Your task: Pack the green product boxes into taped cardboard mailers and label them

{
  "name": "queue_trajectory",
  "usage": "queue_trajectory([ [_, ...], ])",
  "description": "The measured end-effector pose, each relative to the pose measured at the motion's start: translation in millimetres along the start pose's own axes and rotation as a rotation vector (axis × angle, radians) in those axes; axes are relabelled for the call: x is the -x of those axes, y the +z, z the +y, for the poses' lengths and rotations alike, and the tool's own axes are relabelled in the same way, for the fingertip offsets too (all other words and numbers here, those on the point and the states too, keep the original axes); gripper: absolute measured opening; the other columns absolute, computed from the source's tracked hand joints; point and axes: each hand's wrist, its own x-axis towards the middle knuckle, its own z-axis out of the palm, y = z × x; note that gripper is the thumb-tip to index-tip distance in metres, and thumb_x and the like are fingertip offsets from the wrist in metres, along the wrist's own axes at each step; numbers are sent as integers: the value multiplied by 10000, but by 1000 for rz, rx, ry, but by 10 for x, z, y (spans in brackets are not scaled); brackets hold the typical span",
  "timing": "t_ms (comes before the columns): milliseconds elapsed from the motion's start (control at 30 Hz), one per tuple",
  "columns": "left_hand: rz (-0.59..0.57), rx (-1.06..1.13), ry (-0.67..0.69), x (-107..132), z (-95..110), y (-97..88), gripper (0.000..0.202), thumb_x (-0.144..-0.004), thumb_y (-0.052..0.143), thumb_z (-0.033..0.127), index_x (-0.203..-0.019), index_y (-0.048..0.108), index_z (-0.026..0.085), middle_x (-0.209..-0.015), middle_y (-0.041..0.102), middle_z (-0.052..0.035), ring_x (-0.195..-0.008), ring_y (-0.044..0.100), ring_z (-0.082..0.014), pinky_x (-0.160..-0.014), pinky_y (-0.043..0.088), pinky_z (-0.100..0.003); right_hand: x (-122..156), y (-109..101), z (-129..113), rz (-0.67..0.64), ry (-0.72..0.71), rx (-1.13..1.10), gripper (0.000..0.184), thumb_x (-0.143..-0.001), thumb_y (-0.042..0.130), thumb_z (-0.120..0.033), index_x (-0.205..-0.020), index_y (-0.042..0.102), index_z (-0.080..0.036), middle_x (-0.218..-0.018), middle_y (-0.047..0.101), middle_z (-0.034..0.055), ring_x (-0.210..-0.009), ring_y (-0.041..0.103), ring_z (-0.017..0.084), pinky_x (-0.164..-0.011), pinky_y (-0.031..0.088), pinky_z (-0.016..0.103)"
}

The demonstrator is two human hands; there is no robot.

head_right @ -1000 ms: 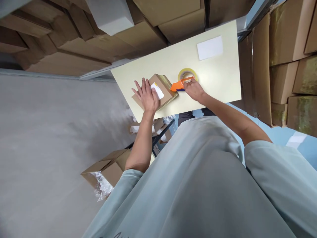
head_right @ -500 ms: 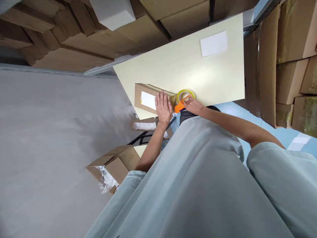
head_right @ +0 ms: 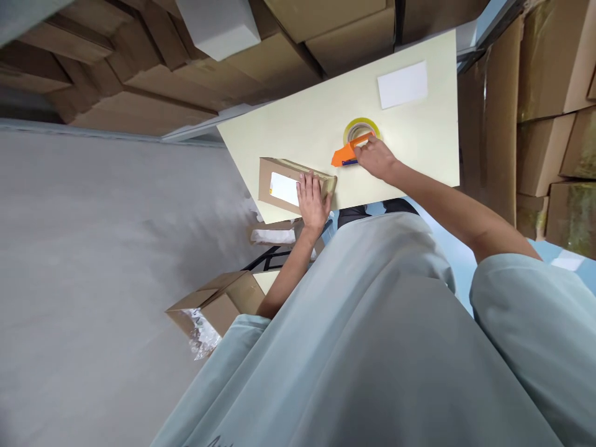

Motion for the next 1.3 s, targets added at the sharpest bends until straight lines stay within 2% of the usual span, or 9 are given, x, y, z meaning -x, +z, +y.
queue_trajectory([
  [233,-59,-489,64,-43,-54,88,652,-1134,456,282,-1757,444,90,-1901,316,-192,-1829,106,-314,-1507,91,-606,-109,-373,-517,-82,75,-195,436,-1161,392,-155,-1423,670,55,-1336,788,303,-1314,748,367,-1213,497,499],
  [367,-38,-483,110,-38,-58,68,639,-1121,465,243,-1742,475,90,-1883,359,-189,-1815,181,-335,-1503,136,-604,-167,-796,-701,-51,174,-216,453,-1132,497,-237,-1394,713,64,-1384,751,375,-1268,752,453,-1087,574,541],
  [500,43,-356,182,0,99,-14,681,-1048,612,277,-1697,524,91,-1819,462,-241,-1773,316,-395,-1461,255,-657,-61,-1415,-701,51,227,-283,519,-1126,533,-282,-1450,664,102,-1418,731,396,-1326,728,478,-1162,526,540],
  [633,461,-194,316,-323,592,-169,823,-1055,655,400,-1793,371,173,-1797,490,-252,-1745,387,-386,-1379,422,-657,153,-2081,-625,177,224,-376,688,-1170,492,-454,-1617,518,68,-1360,781,336,-1257,781,443,-1077,585,478],
  [733,694,-162,572,-809,1223,-567,837,-1048,660,335,-1810,337,204,-1809,480,-233,-1750,382,-373,-1403,395,-644,197,-2652,-573,372,204,-412,728,-1159,470,-476,-1656,438,54,-1253,812,309,-1166,808,448,-1022,607,496],
  [900,801,-30,656,-1518,2203,-1435,849,-1019,683,323,-1796,365,201,-1858,400,-215,-1760,359,-371,-1436,358,-611,-8,-3696,-426,643,49,-343,605,-1082,473,-310,-1569,514,45,-1433,727,355,-1278,744,468,-1084,587,538],
  [1000,766,44,622,-1688,2463,-1626,827,-1031,637,286,-1805,354,212,-1863,404,-182,-1754,379,-339,-1447,360,-570,-251,-4121,-290,599,49,-232,540,-1078,481,-265,-1508,574,48,-1475,710,357,-1306,735,465,-1099,576,527],
  [1133,702,68,595,-1566,2424,-1411,777,-1053,598,265,-1798,382,223,-1847,443,-156,-1747,395,-320,-1455,360,-548,-567,-4326,-146,449,130,-105,518,-1037,572,-181,-1505,624,36,-1402,776,317,-1317,750,417,-1137,554,467],
  [1300,613,98,463,-1117,1863,-923,720,-1091,578,323,-1783,406,226,-1837,461,-161,-1756,375,-322,-1457,340,-576,-849,-4166,8,450,145,-103,569,-1024,568,-150,-1545,606,75,-1526,693,352,-1468,639,418,-1293,433,521],
])
